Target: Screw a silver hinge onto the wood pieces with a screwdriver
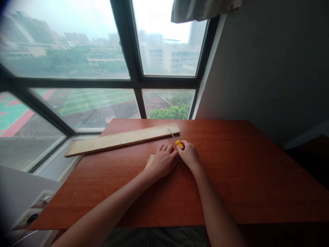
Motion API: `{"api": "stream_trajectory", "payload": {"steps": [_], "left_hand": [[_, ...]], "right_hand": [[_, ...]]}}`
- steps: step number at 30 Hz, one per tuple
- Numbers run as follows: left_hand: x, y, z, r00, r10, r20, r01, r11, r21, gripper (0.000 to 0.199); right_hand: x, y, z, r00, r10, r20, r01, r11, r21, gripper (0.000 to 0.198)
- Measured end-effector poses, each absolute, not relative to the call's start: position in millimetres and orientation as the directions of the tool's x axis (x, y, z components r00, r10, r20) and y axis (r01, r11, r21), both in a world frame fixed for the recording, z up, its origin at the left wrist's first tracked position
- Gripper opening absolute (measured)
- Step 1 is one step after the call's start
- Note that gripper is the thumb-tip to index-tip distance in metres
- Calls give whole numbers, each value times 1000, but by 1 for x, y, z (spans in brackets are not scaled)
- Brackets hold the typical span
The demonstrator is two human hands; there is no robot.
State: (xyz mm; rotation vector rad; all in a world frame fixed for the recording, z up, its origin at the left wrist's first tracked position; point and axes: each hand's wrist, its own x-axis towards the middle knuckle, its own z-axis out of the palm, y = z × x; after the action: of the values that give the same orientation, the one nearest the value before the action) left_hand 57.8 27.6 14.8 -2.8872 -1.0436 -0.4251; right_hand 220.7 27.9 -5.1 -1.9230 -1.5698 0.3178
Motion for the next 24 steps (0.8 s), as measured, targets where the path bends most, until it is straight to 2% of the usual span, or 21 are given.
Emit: {"api": "stream_trajectory", "payload": {"steps": [11,14,18,24], "left_hand": [[-15,51,17,658,712,246,718,-691,80,15],[-43,60,17,634,730,255,732,-673,108,16],[-75,69,17,600,753,270,753,-646,125,15],[-104,75,22,539,809,233,810,-574,118,15]], "right_hand": [[192,26,-9,192,960,205,781,-23,-623,18],[179,25,-9,163,964,210,755,16,-656,25],[163,27,-10,191,959,208,703,15,-711,23],[139,35,-13,234,955,185,546,28,-837,26]]}}
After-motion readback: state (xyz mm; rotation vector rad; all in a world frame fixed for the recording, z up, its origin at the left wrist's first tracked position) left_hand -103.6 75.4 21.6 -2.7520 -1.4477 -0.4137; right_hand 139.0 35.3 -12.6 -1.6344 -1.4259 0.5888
